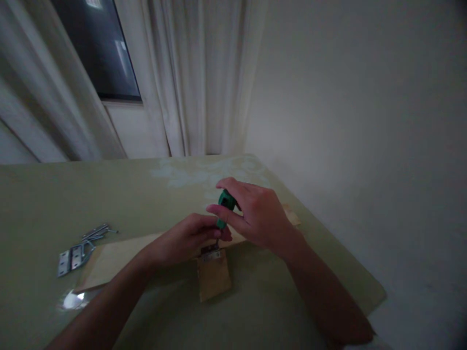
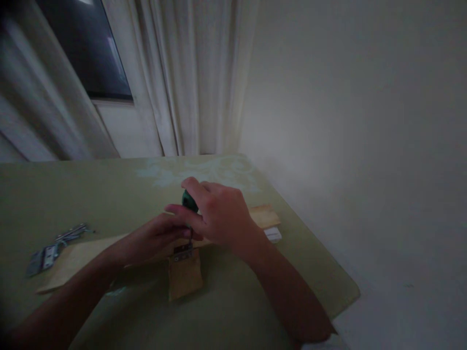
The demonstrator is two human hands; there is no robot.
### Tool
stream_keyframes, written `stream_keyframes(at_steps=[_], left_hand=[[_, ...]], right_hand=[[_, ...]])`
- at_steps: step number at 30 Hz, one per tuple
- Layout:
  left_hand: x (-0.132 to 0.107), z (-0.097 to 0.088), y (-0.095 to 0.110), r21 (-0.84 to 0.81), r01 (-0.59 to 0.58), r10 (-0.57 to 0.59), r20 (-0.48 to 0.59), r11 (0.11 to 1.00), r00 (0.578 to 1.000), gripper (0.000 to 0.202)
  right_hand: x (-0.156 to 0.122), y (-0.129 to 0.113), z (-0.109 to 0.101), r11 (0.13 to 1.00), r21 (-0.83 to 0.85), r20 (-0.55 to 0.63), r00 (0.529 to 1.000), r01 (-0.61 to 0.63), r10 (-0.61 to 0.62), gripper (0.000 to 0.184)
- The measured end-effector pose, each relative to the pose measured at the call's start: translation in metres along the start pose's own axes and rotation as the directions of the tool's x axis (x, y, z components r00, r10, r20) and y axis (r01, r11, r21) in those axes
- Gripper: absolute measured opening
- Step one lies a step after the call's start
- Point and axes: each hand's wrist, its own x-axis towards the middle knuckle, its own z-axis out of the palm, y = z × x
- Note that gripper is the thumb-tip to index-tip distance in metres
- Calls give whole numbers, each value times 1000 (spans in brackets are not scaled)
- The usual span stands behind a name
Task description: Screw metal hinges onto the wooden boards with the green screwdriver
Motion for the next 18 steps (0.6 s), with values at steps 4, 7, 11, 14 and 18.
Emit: stream_keyframes(at_steps=[4,7,11,14,18], left_hand=[[0,3,-13,-71,16,-20,-55,997,998,25],[0,6,-18,-118,54,-65,-90,992,994,25],[1,6,-15,-168,80,-102,-126,983,987,19],[0,4,-10,-233,116,-129,-42,966,991,15],[-2,4,-10,-242,140,-139,20,960,990,25]], right_hand=[[-2,-3,6,999,-3,-30,999,-37,37,48],[-4,-7,15,998,-17,-76,995,-67,65,42],[-3,-12,17,998,40,-54,997,-58,60,22],[-4,-12,8,982,190,72,997,-24,11,34],[-5,-12,3,995,70,53,996,-69,65,31]])
